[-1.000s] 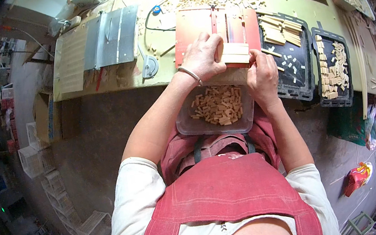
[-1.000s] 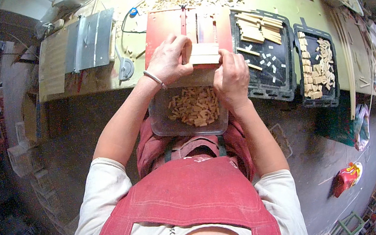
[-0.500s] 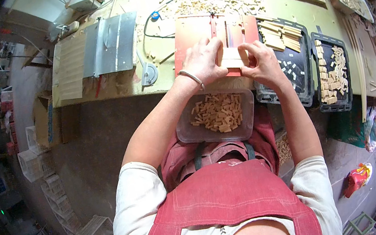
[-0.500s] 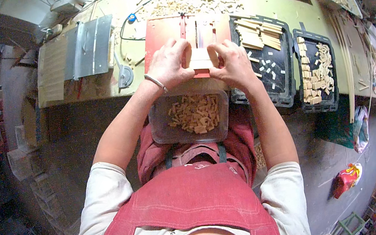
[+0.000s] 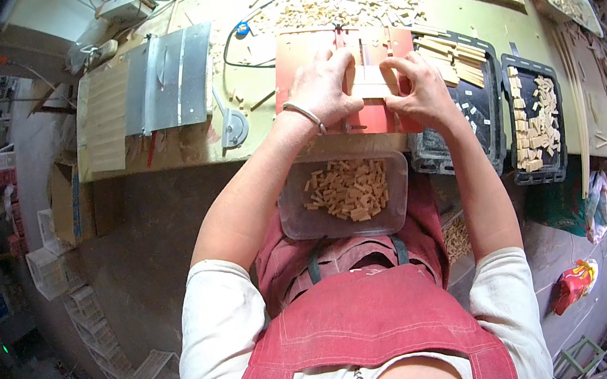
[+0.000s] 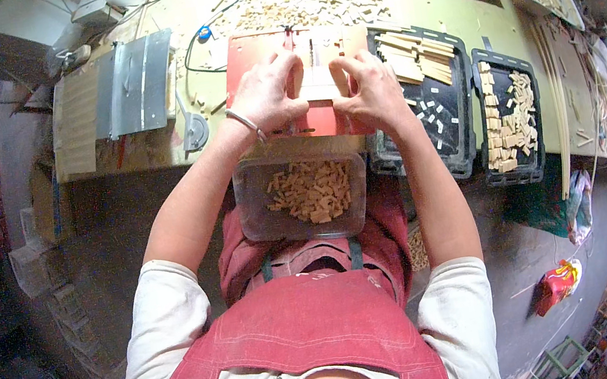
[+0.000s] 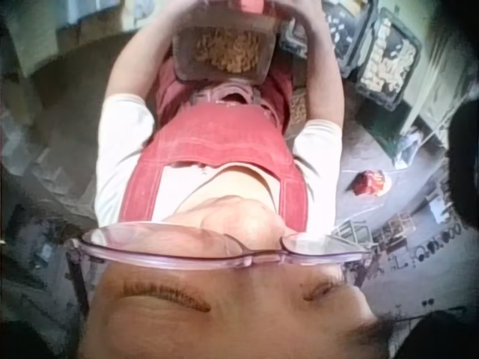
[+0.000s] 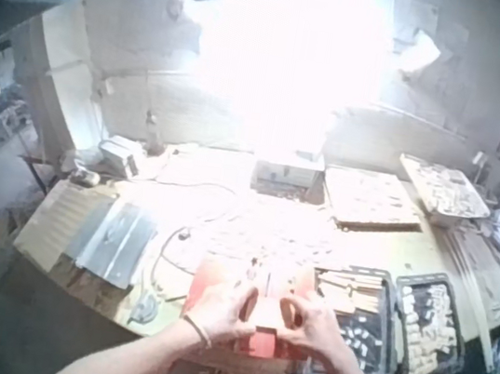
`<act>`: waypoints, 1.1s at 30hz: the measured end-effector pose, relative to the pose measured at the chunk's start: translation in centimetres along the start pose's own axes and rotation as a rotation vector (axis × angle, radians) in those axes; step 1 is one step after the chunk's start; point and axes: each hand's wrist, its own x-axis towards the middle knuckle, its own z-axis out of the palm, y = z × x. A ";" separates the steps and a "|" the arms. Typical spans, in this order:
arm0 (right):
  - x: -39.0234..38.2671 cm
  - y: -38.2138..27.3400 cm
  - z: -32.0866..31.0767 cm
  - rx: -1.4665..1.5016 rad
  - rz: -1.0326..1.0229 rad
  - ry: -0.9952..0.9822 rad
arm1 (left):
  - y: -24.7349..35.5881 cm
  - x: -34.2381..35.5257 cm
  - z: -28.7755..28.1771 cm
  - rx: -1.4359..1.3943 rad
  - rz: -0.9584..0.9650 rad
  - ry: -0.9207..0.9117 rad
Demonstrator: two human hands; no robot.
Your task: The person repeatedly picks up small wooden blocks from a tray, feeds them through a red handheld cutting device to produce smaller pieces, and collects the cut pieces in a clear plastic container. The process is repeated continuously throughout the clip.
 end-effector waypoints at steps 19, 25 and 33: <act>-3.5 0.5 0.1 -0.033 -0.033 0.064 | 2.4 -6.1 -1.6 0.267 0.247 -0.068; -5.8 -2.2 1.3 0.011 -0.139 0.106 | 2.6 -7.0 -0.8 0.115 0.141 0.102; -5.8 -1.4 2.0 0.026 -0.191 0.116 | 2.0 -5.5 -0.3 0.199 0.116 0.067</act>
